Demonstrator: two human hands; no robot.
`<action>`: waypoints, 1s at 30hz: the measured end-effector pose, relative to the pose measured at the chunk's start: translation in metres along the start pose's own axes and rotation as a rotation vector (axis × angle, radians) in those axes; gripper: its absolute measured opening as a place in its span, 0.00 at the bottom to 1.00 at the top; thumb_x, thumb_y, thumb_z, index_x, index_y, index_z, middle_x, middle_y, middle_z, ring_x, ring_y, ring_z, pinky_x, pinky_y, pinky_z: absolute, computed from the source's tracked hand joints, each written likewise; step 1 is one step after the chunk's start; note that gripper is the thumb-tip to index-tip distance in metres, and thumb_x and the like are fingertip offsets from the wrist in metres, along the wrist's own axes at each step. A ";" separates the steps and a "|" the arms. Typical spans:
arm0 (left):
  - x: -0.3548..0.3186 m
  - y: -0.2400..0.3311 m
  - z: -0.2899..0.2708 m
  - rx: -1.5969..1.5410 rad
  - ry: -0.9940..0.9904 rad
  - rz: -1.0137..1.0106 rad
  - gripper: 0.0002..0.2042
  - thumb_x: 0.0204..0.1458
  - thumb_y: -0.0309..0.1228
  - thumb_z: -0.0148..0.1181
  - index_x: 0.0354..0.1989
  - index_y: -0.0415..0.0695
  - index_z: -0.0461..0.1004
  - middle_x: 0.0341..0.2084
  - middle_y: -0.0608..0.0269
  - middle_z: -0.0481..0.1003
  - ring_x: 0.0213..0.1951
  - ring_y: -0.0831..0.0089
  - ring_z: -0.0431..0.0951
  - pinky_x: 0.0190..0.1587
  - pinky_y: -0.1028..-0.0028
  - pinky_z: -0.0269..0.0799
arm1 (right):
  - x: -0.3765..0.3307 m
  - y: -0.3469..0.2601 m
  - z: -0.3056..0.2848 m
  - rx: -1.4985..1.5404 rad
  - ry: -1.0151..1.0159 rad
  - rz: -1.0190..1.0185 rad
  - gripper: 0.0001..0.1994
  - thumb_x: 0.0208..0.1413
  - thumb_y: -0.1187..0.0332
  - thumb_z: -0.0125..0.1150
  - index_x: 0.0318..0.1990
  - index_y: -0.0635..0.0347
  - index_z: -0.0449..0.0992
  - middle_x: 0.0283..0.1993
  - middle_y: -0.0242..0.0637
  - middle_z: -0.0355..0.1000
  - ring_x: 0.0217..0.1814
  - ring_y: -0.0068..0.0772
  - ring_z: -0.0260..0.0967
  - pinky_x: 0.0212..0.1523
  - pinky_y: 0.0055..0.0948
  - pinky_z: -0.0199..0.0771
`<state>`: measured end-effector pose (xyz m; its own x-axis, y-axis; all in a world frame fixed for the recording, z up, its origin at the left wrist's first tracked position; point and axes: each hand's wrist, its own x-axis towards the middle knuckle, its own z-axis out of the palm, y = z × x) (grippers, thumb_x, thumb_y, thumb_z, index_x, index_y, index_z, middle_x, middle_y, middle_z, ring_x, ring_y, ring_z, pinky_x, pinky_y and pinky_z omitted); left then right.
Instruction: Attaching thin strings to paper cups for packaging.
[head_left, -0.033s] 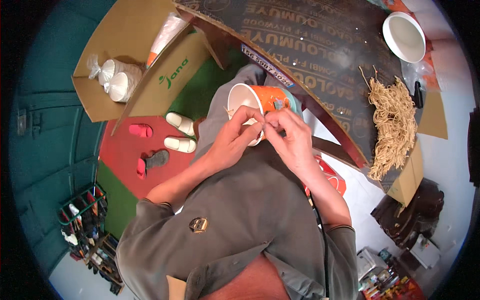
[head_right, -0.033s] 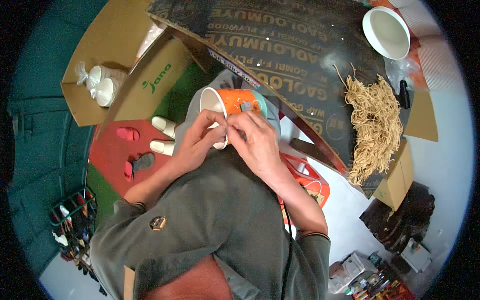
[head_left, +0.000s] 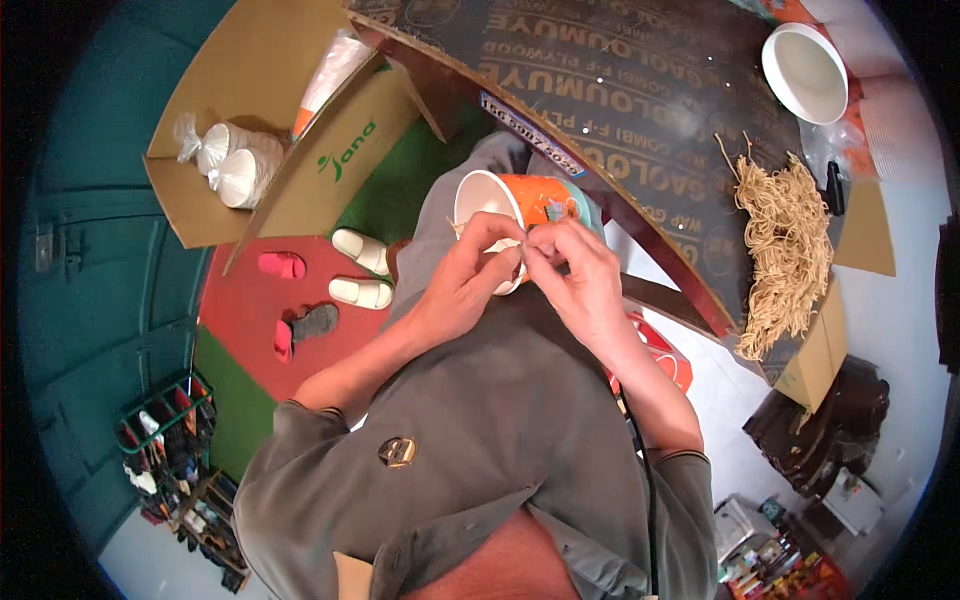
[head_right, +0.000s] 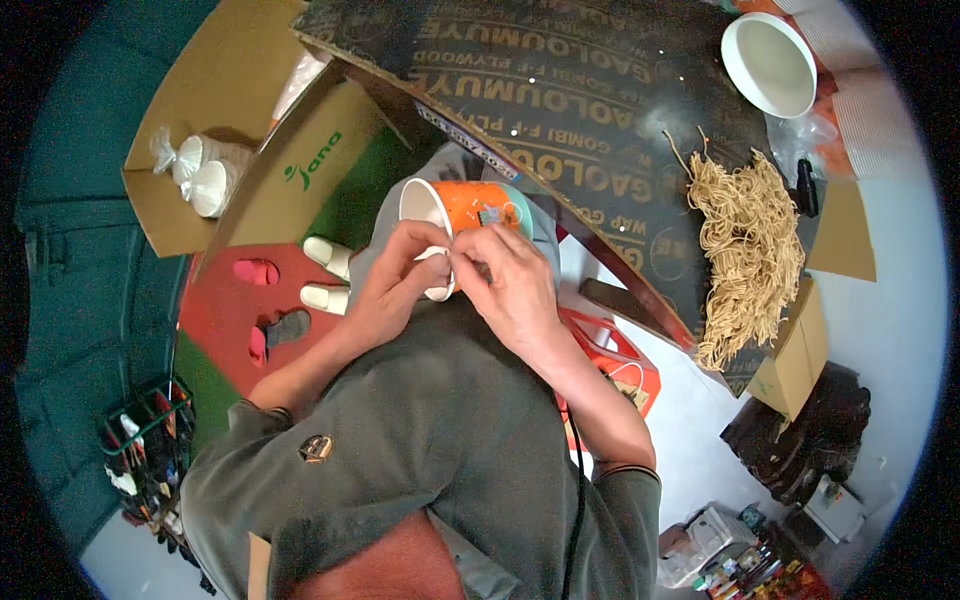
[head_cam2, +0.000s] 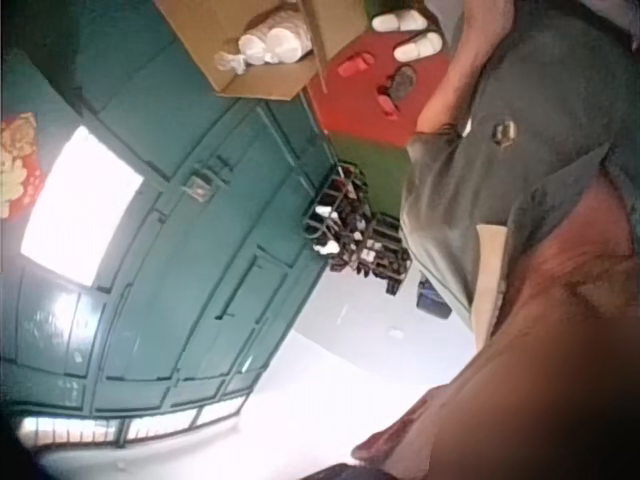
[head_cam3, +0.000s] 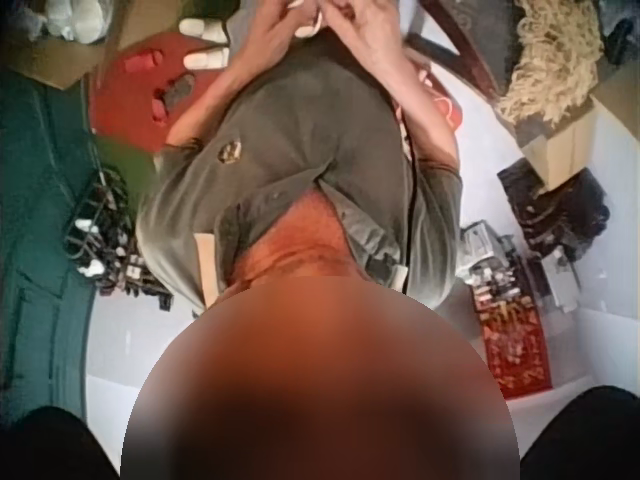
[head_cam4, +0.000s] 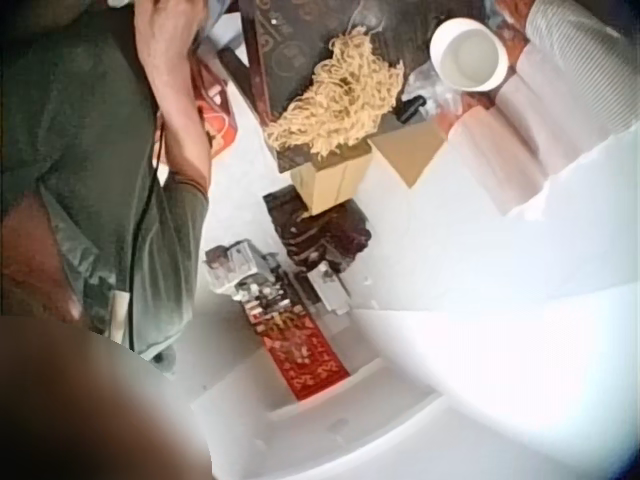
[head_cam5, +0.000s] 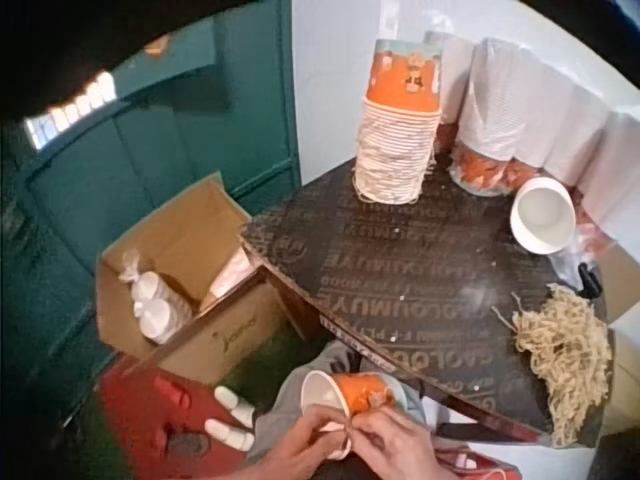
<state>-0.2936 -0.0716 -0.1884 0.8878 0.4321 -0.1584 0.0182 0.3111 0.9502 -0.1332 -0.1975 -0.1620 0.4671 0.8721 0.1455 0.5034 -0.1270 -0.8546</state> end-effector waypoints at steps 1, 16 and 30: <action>-0.001 -0.003 0.002 -0.037 0.039 0.027 0.14 0.74 0.26 0.57 0.64 0.42 0.68 0.56 0.64 0.75 0.54 0.79 0.76 0.58 0.75 0.75 | -0.001 0.000 0.000 0.054 -0.026 0.040 0.06 0.63 0.75 0.71 0.45 0.61 0.80 0.38 0.41 0.80 0.41 0.41 0.83 0.43 0.39 0.83; 0.026 0.171 0.029 1.139 -0.099 0.752 0.36 0.53 0.20 0.73 0.74 0.42 0.69 0.62 0.49 0.79 0.58 0.48 0.83 0.59 0.59 0.81 | 0.041 -0.081 -0.048 0.731 0.278 -0.083 0.07 0.67 0.81 0.69 0.48 0.64 0.78 0.44 0.29 0.81 0.43 0.16 0.77 0.47 0.21 0.78; 0.220 0.240 0.082 1.046 -0.439 0.521 0.16 0.64 0.40 0.70 0.53 0.43 0.86 0.58 0.52 0.78 0.60 0.60 0.79 0.61 0.62 0.76 | 0.132 0.004 -0.207 0.612 0.060 -0.059 0.05 0.70 0.70 0.70 0.46 0.59 0.80 0.41 0.28 0.82 0.42 0.20 0.81 0.46 0.26 0.83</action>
<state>-0.0561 0.0291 0.0264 0.9739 -0.0801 0.2125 -0.2038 -0.7211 0.6621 0.0810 -0.1806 -0.0427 0.5000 0.8392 0.2137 0.0295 0.2302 -0.9727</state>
